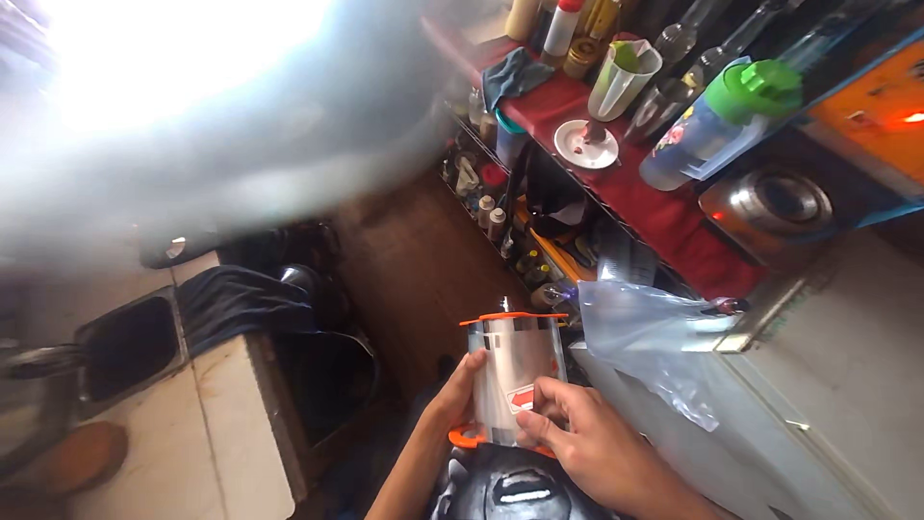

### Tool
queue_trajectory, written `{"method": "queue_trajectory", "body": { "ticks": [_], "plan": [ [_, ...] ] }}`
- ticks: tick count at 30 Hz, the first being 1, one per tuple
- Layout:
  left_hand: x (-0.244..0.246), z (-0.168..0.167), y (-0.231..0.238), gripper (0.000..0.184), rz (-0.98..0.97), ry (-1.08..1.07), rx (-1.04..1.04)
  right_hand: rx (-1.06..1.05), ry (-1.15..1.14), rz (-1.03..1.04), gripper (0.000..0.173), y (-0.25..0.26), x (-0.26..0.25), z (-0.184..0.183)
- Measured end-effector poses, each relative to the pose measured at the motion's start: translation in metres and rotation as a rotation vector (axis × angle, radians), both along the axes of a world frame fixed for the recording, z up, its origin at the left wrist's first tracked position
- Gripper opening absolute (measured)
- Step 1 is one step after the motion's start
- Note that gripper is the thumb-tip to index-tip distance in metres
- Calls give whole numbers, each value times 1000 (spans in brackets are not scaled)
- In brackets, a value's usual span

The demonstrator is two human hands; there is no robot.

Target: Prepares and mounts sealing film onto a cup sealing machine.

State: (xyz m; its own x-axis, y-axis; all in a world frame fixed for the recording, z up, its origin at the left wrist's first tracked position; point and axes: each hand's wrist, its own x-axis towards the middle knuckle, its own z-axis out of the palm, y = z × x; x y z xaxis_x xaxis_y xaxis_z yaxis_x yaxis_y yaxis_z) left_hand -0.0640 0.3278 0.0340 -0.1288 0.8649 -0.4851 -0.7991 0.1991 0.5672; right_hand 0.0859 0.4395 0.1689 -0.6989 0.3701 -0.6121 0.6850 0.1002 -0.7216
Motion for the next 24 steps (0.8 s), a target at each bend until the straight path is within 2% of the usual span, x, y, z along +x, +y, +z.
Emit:
{"method": "queue_trajectory", "body": {
  "ticks": [5, 8, 12, 13, 14, 17, 21, 24],
  "plan": [
    [-9, 6, 4, 112, -45, 46, -43, 113, 80, 56, 22, -1, -1, 2],
    [-20, 9, 5, 106, -124, 87, -39, 58, 112, 58, 21, 0, -7, 2],
    [-33, 20, 20, 73, -290, 193, -3, -249, 337, -121, 21, -11, -29, 6],
    [-34, 19, 22, 71, -351, 195, 19, -287, 385, -146, 19, -16, -33, 3],
    [-32, 16, 22, 65, -389, 171, 65, -320, 421, -159, 19, -20, -34, -1],
    [-27, 3, 24, 31, -455, 73, 282, -399, 545, -118, 21, -19, -32, -17],
    [-27, -9, 31, 31, -503, 10, 393, -381, 539, -51, 22, -7, -26, -21],
    [-30, -13, 35, 50, -487, 28, 372, -183, 556, 34, 27, 18, -7, 2]
  ]
}}
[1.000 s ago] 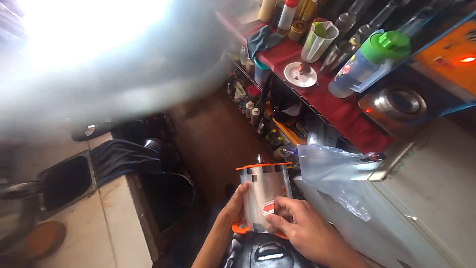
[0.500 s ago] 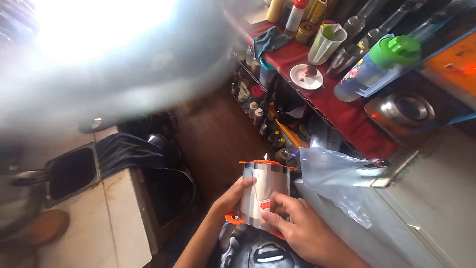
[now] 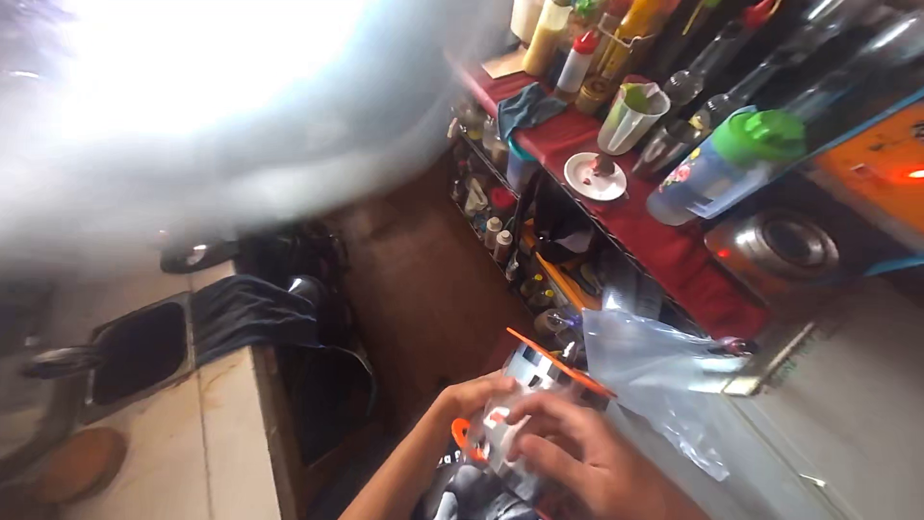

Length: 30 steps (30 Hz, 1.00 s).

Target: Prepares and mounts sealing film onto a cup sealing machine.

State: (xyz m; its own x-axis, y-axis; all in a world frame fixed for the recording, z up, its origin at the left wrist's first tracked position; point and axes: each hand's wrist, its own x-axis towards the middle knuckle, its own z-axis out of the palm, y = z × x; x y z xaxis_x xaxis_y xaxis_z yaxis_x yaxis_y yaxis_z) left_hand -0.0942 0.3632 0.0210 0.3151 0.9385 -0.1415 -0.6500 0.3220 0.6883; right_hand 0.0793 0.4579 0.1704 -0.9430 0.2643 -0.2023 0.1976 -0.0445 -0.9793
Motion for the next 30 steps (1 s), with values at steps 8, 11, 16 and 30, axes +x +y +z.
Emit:
{"method": "queue_trajectory", "body": {
  "ticks": [8, 11, 16, 30],
  "plan": [
    [-3, 18, 19, 91, -71, 91, -235, 504, -53, -203, 79, 76, 59, -25],
    [-3, 18, 29, 82, -130, 124, -163, 380, -253, -73, 109, 85, 40, -25],
    [-16, 16, 55, 82, -289, 190, -81, 333, -294, 41, 109, 85, 36, -31],
    [-44, 17, 70, 99, -46, 395, -132, 213, -138, -511, 87, 28, 56, -76]
  ]
}}
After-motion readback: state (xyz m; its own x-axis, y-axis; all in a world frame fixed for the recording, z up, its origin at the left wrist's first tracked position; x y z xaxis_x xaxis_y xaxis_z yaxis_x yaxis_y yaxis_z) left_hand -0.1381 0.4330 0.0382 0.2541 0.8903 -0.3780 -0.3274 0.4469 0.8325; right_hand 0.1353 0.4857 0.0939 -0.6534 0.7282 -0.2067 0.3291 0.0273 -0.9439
